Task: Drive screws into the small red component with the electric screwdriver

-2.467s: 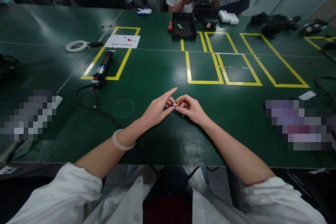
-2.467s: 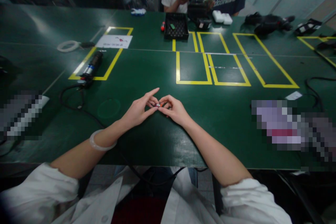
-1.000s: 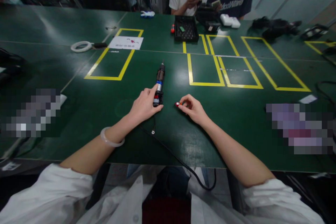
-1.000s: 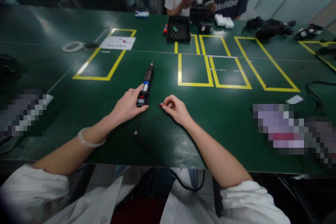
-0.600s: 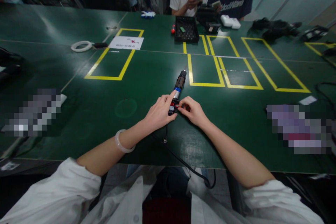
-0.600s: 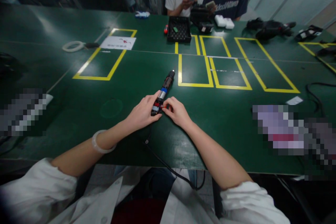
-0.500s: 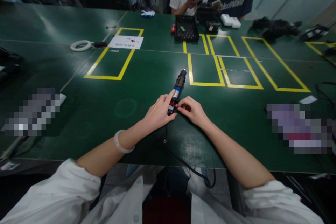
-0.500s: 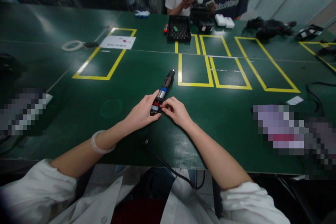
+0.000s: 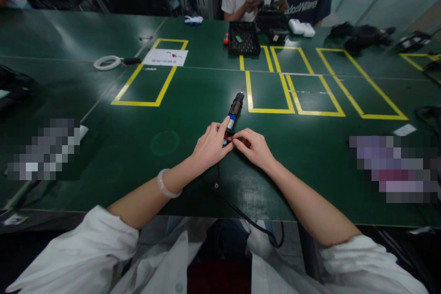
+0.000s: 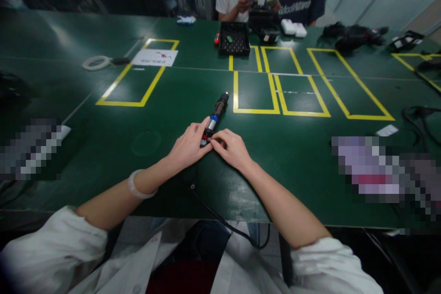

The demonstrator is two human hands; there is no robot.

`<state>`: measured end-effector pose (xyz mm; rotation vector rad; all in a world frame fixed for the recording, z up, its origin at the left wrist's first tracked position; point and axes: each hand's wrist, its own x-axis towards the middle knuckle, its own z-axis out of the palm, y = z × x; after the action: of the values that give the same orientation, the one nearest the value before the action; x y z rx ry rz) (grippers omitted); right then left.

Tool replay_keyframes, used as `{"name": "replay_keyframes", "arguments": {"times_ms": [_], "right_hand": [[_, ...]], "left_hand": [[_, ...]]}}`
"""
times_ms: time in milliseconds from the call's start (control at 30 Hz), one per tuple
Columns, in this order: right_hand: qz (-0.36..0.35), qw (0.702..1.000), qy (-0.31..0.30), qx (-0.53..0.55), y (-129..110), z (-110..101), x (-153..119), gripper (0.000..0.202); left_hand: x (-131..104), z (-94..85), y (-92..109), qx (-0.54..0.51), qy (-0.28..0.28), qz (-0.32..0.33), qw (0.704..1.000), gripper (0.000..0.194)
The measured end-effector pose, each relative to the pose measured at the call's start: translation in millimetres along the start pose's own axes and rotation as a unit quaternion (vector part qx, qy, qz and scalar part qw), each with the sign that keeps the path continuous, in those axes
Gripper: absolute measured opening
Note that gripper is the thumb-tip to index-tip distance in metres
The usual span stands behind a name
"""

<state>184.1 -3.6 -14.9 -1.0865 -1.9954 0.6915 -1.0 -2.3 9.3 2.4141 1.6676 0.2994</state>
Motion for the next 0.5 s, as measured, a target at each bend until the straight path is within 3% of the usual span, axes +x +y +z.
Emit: {"name": "replay_keyframes", "arguments": {"times_ms": [233,367,500], "right_hand": [[-0.01,0.999,-0.009,0.031,4.2,-0.9,-2.6,0.015],[0.012,0.999,-0.01,0.029,8.2,-4.3,-3.7,0.015],[0.023,0.999,-0.023,0.024,10.1,-5.9,-4.2,0.015]], "left_hand": [[5.2,-10.8,-11.3,0.009,-0.026,-0.03,0.999,0.08],[6.3,-18.4,-34.8,0.015,-0.023,-0.029,0.999,0.085],[9.2,-27.3,-70.5,0.028,-0.023,-0.061,0.997,0.089]]}}
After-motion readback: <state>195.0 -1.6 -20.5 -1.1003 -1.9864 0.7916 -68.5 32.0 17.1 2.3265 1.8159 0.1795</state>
